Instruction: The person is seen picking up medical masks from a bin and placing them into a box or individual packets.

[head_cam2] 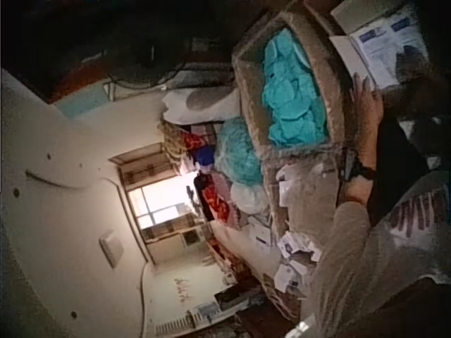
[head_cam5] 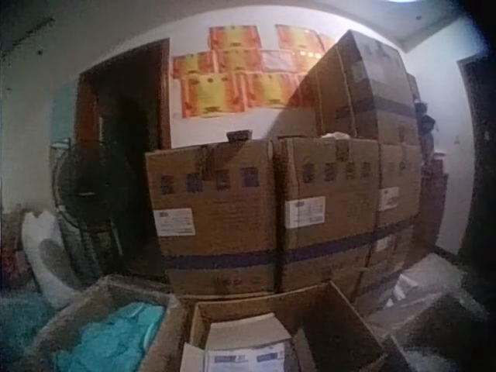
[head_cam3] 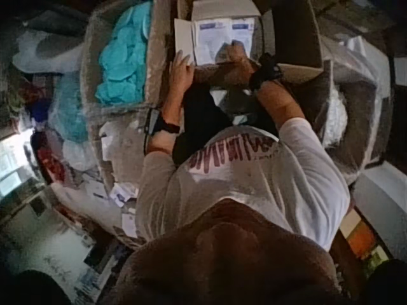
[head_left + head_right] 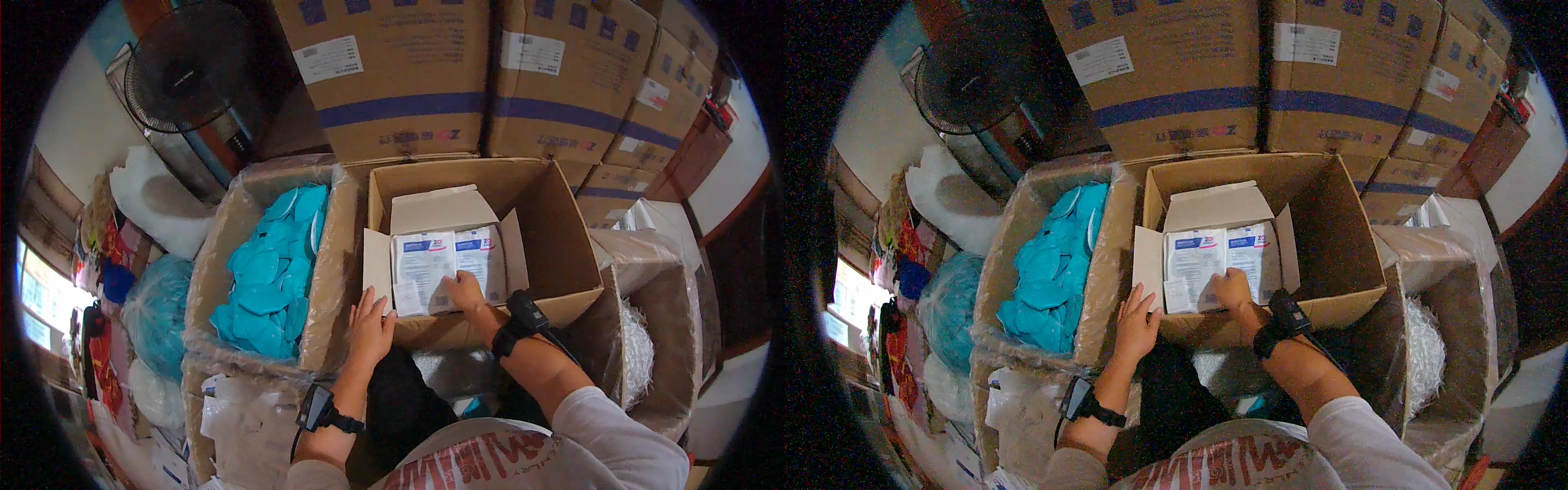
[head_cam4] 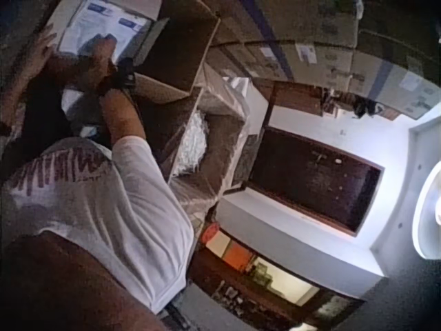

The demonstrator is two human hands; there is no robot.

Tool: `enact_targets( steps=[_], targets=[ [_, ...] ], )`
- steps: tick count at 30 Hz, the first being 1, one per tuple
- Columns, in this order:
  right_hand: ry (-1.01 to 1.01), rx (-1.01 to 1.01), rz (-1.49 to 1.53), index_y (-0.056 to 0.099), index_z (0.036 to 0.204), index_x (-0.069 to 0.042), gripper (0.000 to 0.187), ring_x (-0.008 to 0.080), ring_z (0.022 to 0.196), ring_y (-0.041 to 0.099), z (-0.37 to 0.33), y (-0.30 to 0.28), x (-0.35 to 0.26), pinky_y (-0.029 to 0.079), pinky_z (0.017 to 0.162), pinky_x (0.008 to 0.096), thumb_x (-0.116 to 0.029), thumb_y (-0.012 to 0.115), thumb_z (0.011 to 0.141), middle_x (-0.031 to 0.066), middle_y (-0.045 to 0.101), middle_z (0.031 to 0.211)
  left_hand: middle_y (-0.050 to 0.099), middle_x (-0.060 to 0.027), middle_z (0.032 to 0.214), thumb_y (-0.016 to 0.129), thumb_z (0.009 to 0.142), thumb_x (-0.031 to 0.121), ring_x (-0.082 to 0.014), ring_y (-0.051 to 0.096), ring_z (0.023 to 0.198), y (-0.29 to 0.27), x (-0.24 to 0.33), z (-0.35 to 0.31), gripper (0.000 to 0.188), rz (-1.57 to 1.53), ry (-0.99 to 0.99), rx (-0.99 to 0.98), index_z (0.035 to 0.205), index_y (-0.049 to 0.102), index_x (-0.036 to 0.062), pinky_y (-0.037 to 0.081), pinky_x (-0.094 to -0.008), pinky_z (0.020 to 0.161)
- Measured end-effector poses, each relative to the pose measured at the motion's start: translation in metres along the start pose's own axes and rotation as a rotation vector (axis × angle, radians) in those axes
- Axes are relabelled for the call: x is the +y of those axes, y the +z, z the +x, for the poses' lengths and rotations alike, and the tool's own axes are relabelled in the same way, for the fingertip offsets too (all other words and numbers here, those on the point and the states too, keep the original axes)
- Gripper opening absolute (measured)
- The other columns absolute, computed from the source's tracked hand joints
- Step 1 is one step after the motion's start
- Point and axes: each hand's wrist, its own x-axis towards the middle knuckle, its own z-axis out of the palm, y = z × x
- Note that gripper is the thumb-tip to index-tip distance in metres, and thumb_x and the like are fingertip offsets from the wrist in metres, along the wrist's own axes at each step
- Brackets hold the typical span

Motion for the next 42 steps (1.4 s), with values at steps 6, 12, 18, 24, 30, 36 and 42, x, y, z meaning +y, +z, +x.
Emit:
enact_targets(
  steps=[6, 12, 18, 24, 30, 36, 42],
  targets=[
    [-0.086, 0.073, -0.198, 0.057, 0.081, 0.004, 0.027, 0.0247, 0.064, 0.058, -0.016, 0.005, -0.012, 0.044, 0.058, 0.036, -0.023, 0.06, 0.078, 0.0168, 0.058, 0.067, 0.036, -0.0193, 0.134, 0.054, 0.083, 0.024, -0.0354, 0.026, 0.128, 0.017, -0.006, -0.004, 0.037, -0.001, 0.044, 0.038, 0.112, 0.056, 0.0, 0.023, -0.0442, 0.103],
    [-0.2, 0.135, -0.321, 0.057, 0.088, 0.004, 0.028, 0.029, 0.069, 0.059, -0.04, 0.012, -0.028, 0.045, 0.063, 0.0388, -0.022, 0.061, 0.078, 0.0197, 0.06, 0.076, 0.037, -0.0192, 0.133, 0.054, 0.083, 0.024, -0.036, 0.025, 0.128, 0.018, -0.01, -0.006, 0.035, -0.047, 0.056, 0.048, 0.109, 0.058, 0.0015, 0.023, -0.0448, 0.104],
    [-0.094, 0.154, 0.217, 0.055, 0.106, 0.002, 0.032, 0.02, 0.076, 0.059, -0.04, 0.027, -0.027, 0.047, 0.067, 0.0313, -0.017, 0.061, 0.081, 0.0085, 0.062, 0.088, 0.036, -0.0175, 0.135, 0.054, 0.084, 0.027, -0.036, 0.019, 0.131, 0.018, -0.011, -0.01, 0.035, 0.084, 0.061, -0.045, 0.112, 0.058, 0.0072, 0.02, -0.0449, 0.105],
    [-0.17, 0.06, 0.513, 0.047, 0.113, 0.001, 0.034, 0.019, 0.082, 0.059, -0.005, -0.027, -0.029, 0.047, 0.071, 0.0306, -0.02, 0.054, 0.087, 0.0086, 0.061, 0.092, 0.038, -0.0143, 0.134, 0.051, 0.085, 0.032, -0.0335, 0.02, 0.131, 0.012, -0.009, -0.004, 0.034, 0.112, 0.026, -0.108, 0.111, 0.06, 0.0109, 0.014, -0.0529, 0.104],
    [-0.019, -0.185, 0.86, 0.043, 0.119, -0.003, 0.032, 0.0178, 0.102, 0.051, -0.102, -0.103, -0.095, 0.043, 0.086, 0.0325, -0.019, 0.048, 0.091, 0.0068, 0.053, 0.112, 0.049, -0.0143, 0.125, 0.05, 0.089, 0.032, -0.0245, 0.039, 0.122, -0.016, 0.062, 0.019, 0.039, -0.655, -0.15, 0.056, 0.116, 0.054, 0.004, 0.025, -0.0383, 0.102],
    [0.001, -0.333, 0.995, 0.037, 0.127, -0.006, 0.039, 0.0217, 0.113, 0.046, -0.17, -0.113, -0.062, 0.038, 0.094, 0.038, -0.017, 0.048, 0.091, 0.0062, 0.048, 0.123, 0.056, -0.009, 0.112, 0.051, 0.091, 0.022, -0.0136, 0.052, 0.099, -0.038, 0.142, 0.023, 0.038, -1.234, -0.07, -0.258, 0.118, 0.045, -0.0047, 0.04, -0.0279, 0.087],
    [-0.243, -0.317, 0.459, 0.023, 0.136, -0.006, 0.068, 0.0199, 0.118, 0.038, -0.19, -0.173, -0.049, 0.03, 0.1, 0.0351, -0.027, 0.06, 0.084, 0.0092, 0.039, 0.129, 0.064, -0.0105, 0.091, 0.056, 0.085, 0.02, -0.0189, 0.061, 0.085, -0.069, 0.159, -0.005, 0.022, -0.406, 0.217, -0.232, 0.1, 0.058, 0.0034, 0.046, -0.0307, 0.073]
  ],
)
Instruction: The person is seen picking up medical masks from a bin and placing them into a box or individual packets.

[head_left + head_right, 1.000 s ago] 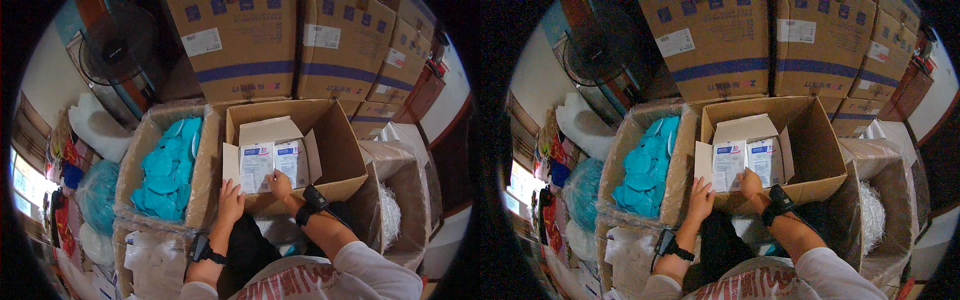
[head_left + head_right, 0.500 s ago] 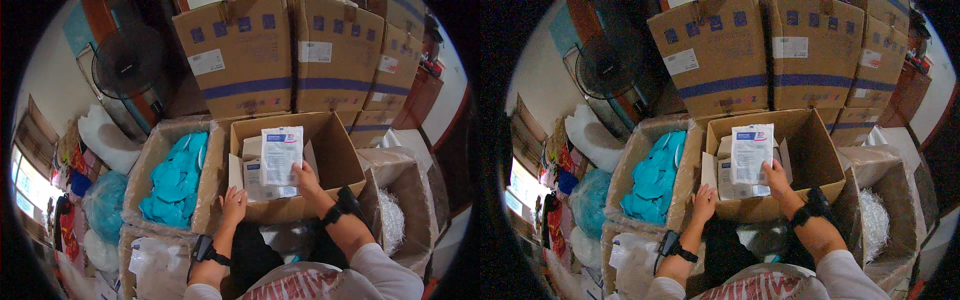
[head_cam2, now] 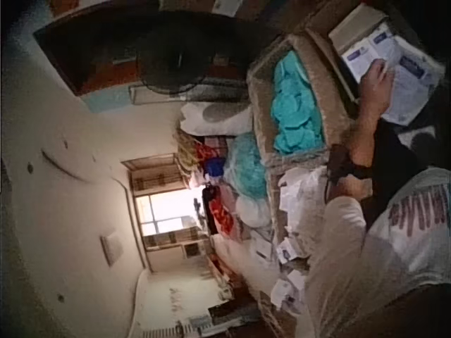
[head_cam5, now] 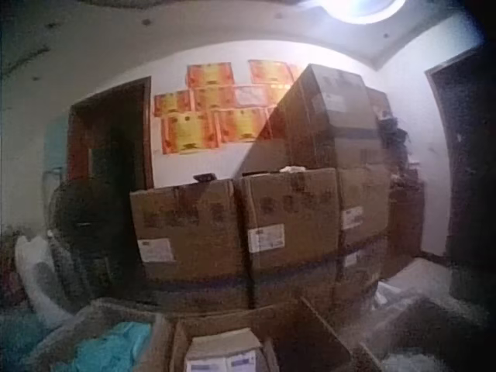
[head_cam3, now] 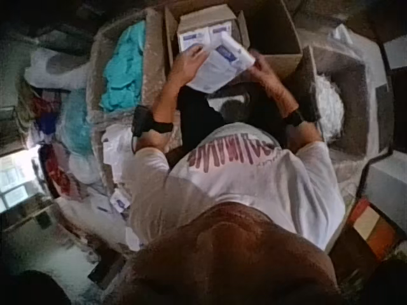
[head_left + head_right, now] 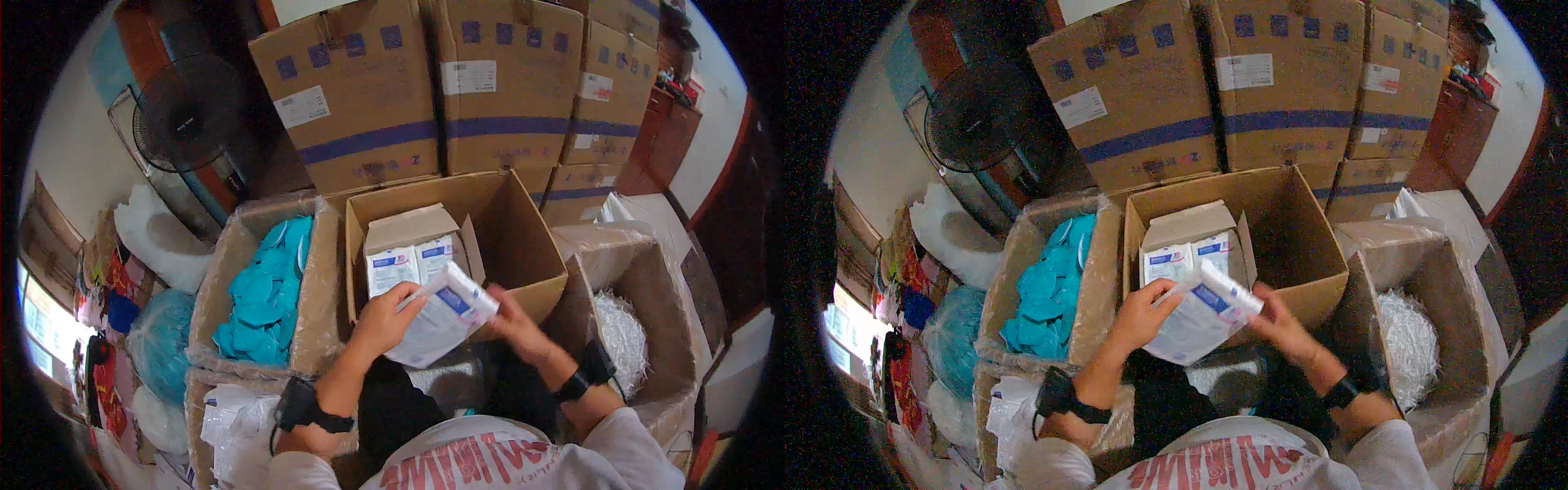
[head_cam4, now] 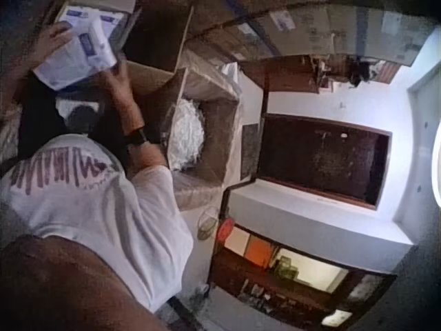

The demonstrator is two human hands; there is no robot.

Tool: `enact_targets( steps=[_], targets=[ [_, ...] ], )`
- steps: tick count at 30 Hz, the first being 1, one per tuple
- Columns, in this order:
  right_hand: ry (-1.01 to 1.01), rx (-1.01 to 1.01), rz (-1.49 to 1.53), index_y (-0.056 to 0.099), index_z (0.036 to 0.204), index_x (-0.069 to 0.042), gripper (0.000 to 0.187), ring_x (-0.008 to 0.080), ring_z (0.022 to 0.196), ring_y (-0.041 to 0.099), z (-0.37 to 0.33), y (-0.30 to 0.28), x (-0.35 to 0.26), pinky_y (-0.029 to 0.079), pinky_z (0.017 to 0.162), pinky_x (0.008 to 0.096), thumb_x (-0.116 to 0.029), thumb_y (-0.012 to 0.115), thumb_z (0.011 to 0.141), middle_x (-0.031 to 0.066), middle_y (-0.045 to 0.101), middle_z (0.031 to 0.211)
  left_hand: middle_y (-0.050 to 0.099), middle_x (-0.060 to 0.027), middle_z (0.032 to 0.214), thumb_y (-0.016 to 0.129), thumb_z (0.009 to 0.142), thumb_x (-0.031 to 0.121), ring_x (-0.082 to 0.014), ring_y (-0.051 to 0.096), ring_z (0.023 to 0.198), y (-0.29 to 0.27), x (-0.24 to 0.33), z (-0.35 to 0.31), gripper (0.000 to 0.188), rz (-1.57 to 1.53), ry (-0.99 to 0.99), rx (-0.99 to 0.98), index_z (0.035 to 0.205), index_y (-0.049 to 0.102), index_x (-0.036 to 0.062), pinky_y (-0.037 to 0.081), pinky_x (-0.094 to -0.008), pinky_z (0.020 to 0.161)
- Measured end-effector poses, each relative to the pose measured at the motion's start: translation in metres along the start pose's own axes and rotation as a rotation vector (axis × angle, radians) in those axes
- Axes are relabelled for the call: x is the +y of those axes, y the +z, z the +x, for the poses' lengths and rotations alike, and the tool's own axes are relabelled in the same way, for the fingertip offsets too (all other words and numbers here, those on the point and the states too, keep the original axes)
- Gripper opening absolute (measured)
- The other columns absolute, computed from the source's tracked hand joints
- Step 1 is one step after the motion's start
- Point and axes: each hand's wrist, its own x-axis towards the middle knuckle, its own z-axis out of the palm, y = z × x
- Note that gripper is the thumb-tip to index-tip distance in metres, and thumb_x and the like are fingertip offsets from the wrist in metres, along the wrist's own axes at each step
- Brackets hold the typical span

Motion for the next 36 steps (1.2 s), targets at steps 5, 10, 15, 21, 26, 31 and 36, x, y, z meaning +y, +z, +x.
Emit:
enact_targets(
  steps=[5, 10, 15, 21, 26, 31, 36],
  targets=[
    [-0.126, -0.347, -0.783, 0.049, 0.111, -0.002, 0.038, 0.0289, 0.094, 0.055, 0.007, 0.021, -0.109, 0.043, 0.079, 0.0386, -0.028, 0.058, 0.084, 0.0159, 0.057, 0.104, 0.062, -0.0137, 0.087, 0.055, 0.082, 0.027, -0.0316, 0.06, 0.083, -0.011, 0.039, -0.024, 0.024, 0.312, 0.13, -0.24, 0.098, 0.06, 0.0082, 0.047, -0.0364, 0.069],
    [-0.161, -0.667, -1.114, 0.055, 0.094, -0.003, 0.024, 0.0393, 0.076, 0.056, 0.001, 0.04, -0.107, 0.044, 0.068, 0.0431, -0.025, 0.049, 0.088, 0.0203, 0.059, 0.08, 0.06, -0.0145, 0.077, 0.051, 0.083, 0.027, -0.0334, 0.059, 0.076, -0.001, 0.054, -0.039, 0.02, 0.453, 0.349, -0.343, 0.087, 0.056, 0.0085, 0.045, -0.0443, 0.064],
    [-0.074, -0.84, -1.223, 0.055, 0.09, -0.003, 0.026, 0.0378, 0.077, 0.057, -0.011, 0.047, -0.068, 0.046, 0.066, 0.0446, -0.027, 0.047, 0.088, 0.0187, 0.06, 0.082, 0.059, -0.0154, 0.078, 0.049, 0.085, 0.027, -0.0341, 0.058, 0.076, 0.02, 0.048, -0.061, 0.021, 0.497, 0.251, -0.456, 0.084, 0.053, 0.0065, 0.044, -0.0453, 0.063],
    [-0.41, -0.746, -1.273, 0.056, 0.081, -0.005, 0.024, 0.0311, 0.072, 0.06, -0.032, 0.053, -0.045, 0.048, 0.061, 0.0404, -0.027, 0.048, 0.087, 0.0123, 0.06, 0.078, 0.057, -0.016, 0.077, 0.041, 0.091, 0.028, -0.035, 0.056, 0.074, 0.036, 0.017, -0.086, 0.024, 0.233, 0.128, -0.574, 0.084, 0.051, 0.0066, 0.044, -0.0424, 0.062],
    [-0.722, -0.726, -1.407, 0.055, 0.077, -0.006, 0.016, 0.0252, 0.064, 0.059, -0.025, 0.058, -0.039, 0.048, 0.056, 0.036, -0.022, 0.052, 0.079, 0.0078, 0.054, 0.068, 0.05, -0.0034, 0.071, 0.041, 0.094, 0.023, -0.0145, 0.048, 0.07, 0.055, -0.033, -0.09, 0.026, -0.334, -0.08, -0.584, 0.081, 0.049, 0.0025, 0.041, -0.0286, 0.066],
    [-0.725, -0.734, -1.479, 0.054, 0.077, -0.007, 0.012, 0.0237, 0.064, 0.058, -0.031, 0.07, -0.043, 0.048, 0.054, 0.0346, -0.019, 0.054, 0.073, 0.0068, 0.053, 0.068, 0.05, -0.0008, 0.076, 0.042, 0.093, 0.022, -0.0086, 0.044, 0.075, 0.066, -0.061, -0.093, 0.025, -0.371, -0.166, -0.408, 0.085, 0.053, 0.001, 0.04, -0.0252, 0.07],
    [-0.711, -0.569, -1.336, 0.052, 0.08, -0.006, 0.014, 0.0249, 0.065, 0.059, -0.032, 0.074, -0.057, 0.048, 0.054, 0.0356, -0.02, 0.054, 0.075, 0.0074, 0.053, 0.071, 0.055, -0.0049, 0.078, 0.044, 0.092, 0.021, -0.0111, 0.05, 0.077, 0.038, -0.099, -0.077, 0.024, -0.266, -0.146, -0.02, 0.091, 0.055, -0.0005, 0.042, -0.0254, 0.072]
  ],
)
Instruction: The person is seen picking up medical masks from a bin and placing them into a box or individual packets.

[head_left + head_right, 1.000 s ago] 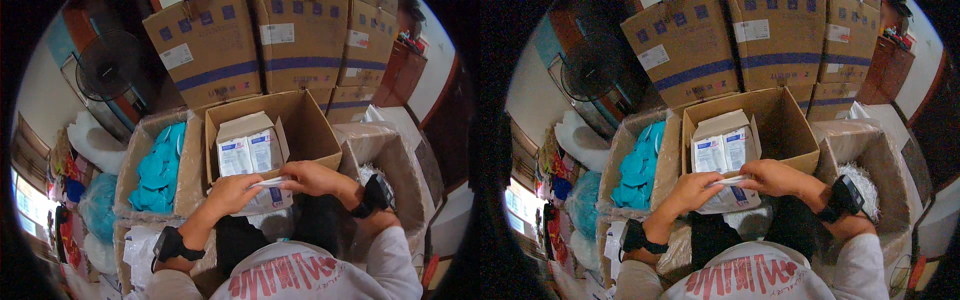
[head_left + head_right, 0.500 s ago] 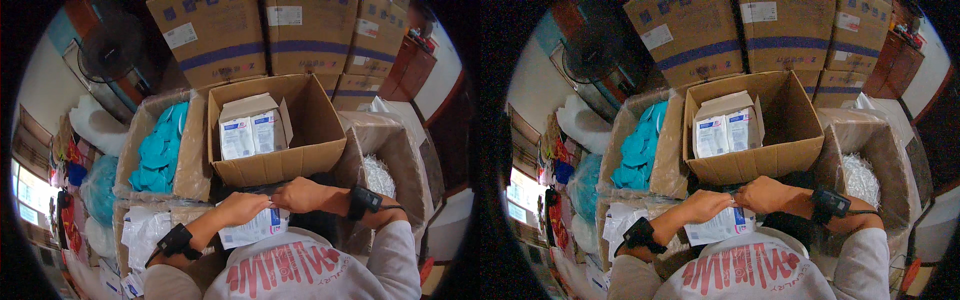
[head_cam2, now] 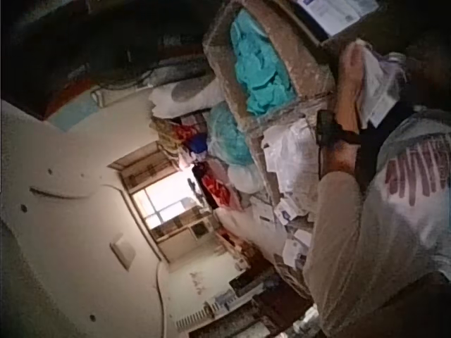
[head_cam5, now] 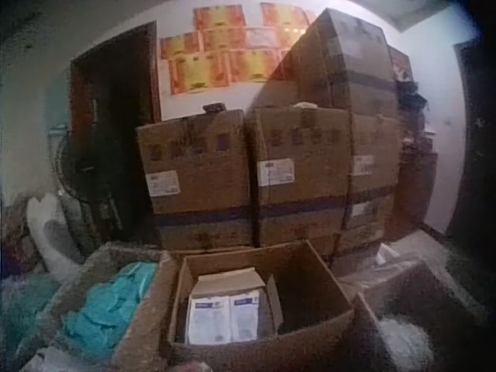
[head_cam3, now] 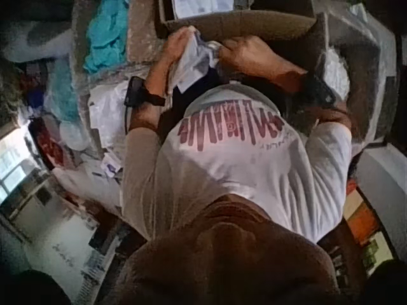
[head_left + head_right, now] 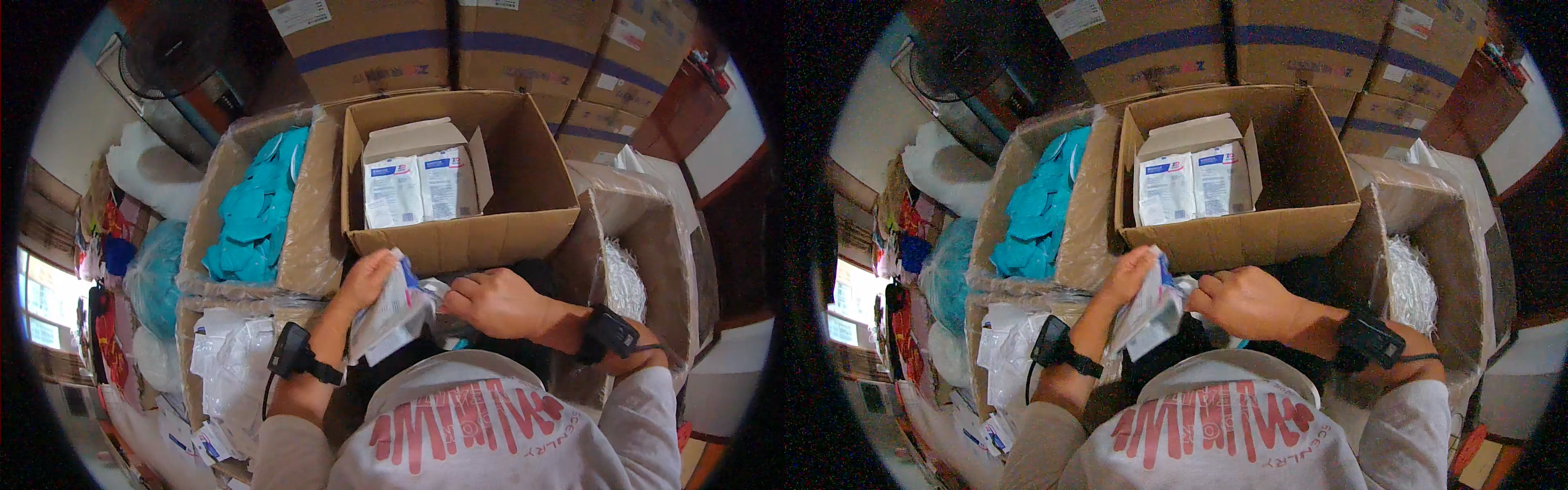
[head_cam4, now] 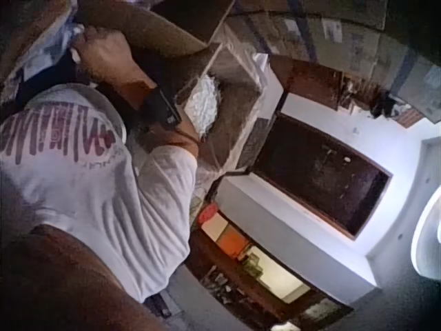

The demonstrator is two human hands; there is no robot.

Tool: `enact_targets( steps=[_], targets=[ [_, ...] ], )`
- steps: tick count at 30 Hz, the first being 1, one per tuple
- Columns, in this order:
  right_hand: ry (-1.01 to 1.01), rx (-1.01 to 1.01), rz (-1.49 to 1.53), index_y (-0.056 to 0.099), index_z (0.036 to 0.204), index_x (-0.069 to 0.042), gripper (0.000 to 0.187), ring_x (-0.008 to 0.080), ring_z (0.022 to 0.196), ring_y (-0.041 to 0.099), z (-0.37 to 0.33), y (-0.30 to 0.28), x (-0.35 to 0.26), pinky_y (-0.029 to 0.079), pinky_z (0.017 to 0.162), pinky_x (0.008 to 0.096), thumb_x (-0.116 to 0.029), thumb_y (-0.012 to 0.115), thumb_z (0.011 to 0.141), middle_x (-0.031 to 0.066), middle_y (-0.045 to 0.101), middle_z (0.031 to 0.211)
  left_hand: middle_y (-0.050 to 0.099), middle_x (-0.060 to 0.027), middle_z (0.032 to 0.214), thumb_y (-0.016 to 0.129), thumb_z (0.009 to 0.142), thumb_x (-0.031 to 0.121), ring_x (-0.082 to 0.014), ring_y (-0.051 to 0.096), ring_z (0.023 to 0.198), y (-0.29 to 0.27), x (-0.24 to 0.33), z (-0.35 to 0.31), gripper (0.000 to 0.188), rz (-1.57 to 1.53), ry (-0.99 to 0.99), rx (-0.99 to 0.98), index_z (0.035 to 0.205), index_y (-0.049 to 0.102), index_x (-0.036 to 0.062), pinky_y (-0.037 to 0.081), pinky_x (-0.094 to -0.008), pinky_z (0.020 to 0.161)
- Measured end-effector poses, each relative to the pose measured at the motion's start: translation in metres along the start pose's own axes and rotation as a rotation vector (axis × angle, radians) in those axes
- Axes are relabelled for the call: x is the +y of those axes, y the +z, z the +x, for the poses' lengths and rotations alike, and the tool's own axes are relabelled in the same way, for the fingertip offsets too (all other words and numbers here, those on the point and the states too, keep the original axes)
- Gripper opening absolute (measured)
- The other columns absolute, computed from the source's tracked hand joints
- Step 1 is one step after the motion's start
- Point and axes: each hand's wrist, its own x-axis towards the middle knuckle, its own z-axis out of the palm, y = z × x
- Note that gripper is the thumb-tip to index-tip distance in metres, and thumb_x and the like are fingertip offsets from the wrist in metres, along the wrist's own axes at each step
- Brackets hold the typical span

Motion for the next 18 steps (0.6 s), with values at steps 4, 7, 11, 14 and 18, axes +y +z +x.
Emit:
enact_targets(
  steps=[4, 7, 11, 14, 18],
  targets=[
    [0.032, 0.056, 0.118, 0.054, 0.084, -0.007, 0.016, 0.025, 0.067, 0.059, -0.017, -0.016, -0.008, 0.048, 0.053, 0.0351, -0.022, 0.054, 0.078, 0.008, 0.053, 0.071, 0.055, -0.0032, 0.083, 0.044, 0.092, 0.022, -0.0098, 0.048, 0.078, -0.056, -0.016, 0.003, 0.025, -0.044, -0.162, 0.359, 0.095, 0.055, -0.0002, 0.041, -0.0241, 0.071],
    [0.119, -0.006, 0.25, 0.057, 0.088, -0.008, 0.019, 0.0267, 0.069, 0.058, -0.04, 0.0, -0.007, 0.049, 0.058, 0.0368, -0.025, 0.057, 0.08, 0.0078, 0.055, 0.076, 0.057, -0.0047, 0.085, 0.044, 0.093, 0.023, -0.0118, 0.051, 0.08, -0.06, 0.007, 0.005, 0.026, 0.151, 0.013, 0.307, 0.098, 0.055, -0.0006, 0.042, -0.0266, 0.071],
    [0.283, -0.037, 0.405, 0.058, 0.093, -0.006, 0.021, 0.0305, 0.077, 0.057, -0.039, -0.011, 0.013, 0.048, 0.065, 0.0389, -0.025, 0.057, 0.084, 0.011, 0.058, 0.084, 0.058, -0.0166, 0.076, 0.044, 0.091, 0.019, -0.0302, 0.058, 0.071, -0.046, 0.057, 0.005, 0.021, 0.355, 0.287, 0.285, 0.089, 0.056, 0.0023, 0.045, -0.0339, 0.063],
    [0.399, 0.271, 0.574, 0.057, 0.095, -0.004, 0.019, 0.0322, 0.079, 0.057, -0.007, -0.031, 0.021, 0.046, 0.068, 0.0385, -0.019, 0.055, 0.084, 0.0145, 0.057, 0.088, 0.06, -0.0177, 0.08, 0.045, 0.089, 0.017, -0.035, 0.059, 0.076, -0.04, 0.067, 0.007, 0.019, 0.394, 0.361, 0.225, 0.089, 0.057, 0.0021, 0.046, -0.0372, 0.065],
    [0.321, 0.174, 0.5, 0.055, 0.092, -0.001, 0.015, 0.0296, 0.079, 0.059, 0.023, -0.006, 0.028, 0.047, 0.066, 0.0346, -0.01, 0.06, 0.081, 0.0153, 0.059, 0.087, 0.06, -0.0163, 0.08, 0.047, 0.088, 0.017, -0.0346, 0.059, 0.074, -0.033, 0.077, 0.009, 0.018, 0.373, 0.481, 0.245, 0.088, 0.057, 0.0022, 0.046, -0.0392, 0.065]
  ],
)
